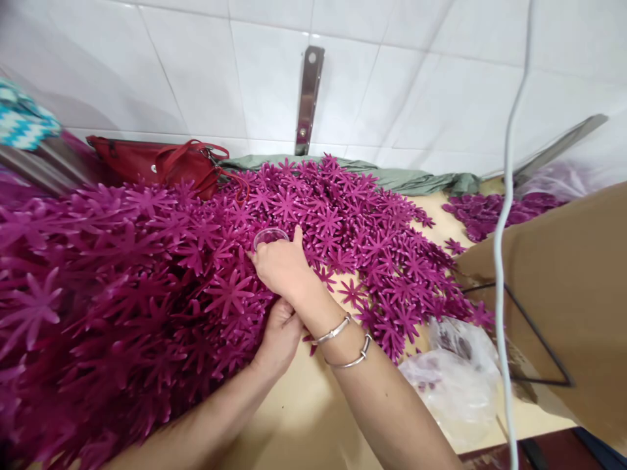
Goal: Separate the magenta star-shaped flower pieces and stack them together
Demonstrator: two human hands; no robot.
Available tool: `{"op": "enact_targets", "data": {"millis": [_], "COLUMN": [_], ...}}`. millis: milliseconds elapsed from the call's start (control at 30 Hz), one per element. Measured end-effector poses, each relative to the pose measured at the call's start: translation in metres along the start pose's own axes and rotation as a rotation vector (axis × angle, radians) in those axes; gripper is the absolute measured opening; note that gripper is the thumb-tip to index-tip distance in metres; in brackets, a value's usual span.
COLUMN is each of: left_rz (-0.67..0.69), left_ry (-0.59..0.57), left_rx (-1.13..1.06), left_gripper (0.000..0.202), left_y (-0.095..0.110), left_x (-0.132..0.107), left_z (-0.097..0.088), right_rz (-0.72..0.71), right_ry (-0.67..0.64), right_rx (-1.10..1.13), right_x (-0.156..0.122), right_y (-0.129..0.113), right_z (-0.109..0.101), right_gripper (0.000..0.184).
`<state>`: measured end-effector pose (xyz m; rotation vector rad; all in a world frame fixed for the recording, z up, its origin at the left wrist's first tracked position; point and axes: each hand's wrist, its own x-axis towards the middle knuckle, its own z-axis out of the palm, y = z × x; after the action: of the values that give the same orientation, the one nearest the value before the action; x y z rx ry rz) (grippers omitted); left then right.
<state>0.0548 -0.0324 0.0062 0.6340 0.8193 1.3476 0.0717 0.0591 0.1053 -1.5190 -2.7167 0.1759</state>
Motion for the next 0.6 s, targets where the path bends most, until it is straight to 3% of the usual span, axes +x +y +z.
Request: {"op": "enact_targets", "data": {"millis": [167,333,433,600], "left_rz": [0.019,0.053,0.013,0.000], "left_ry": [-0.002,0.052,0.078,0.085], "left_rx": [-0.008,-0.013,-0.109,-0.311], "left_gripper": [0.025,0.032,0.037,0.034], "left_y": [-0.002,-0.005,-0.005,0.009], "left_x": [0.004,0.008,0.010,0.013], "left_z": [-0.001,-0.004,-0.004,0.001], "right_rz": [0.004,-0.092,-0.036,0.003], "right_ry": [-0.029,0.002,-0.001,0.166], "right_rx": [-0.002,0.015,0.074,0.143], "right_x": [0.006,0.004,0.007,-0.014], "right_y": [0.001,0.005,0.004,0.013], "right_z": [0.003,0.006,0.001,-0.022], "right_gripper": [0.042,0.041,0.047,0.032]}}
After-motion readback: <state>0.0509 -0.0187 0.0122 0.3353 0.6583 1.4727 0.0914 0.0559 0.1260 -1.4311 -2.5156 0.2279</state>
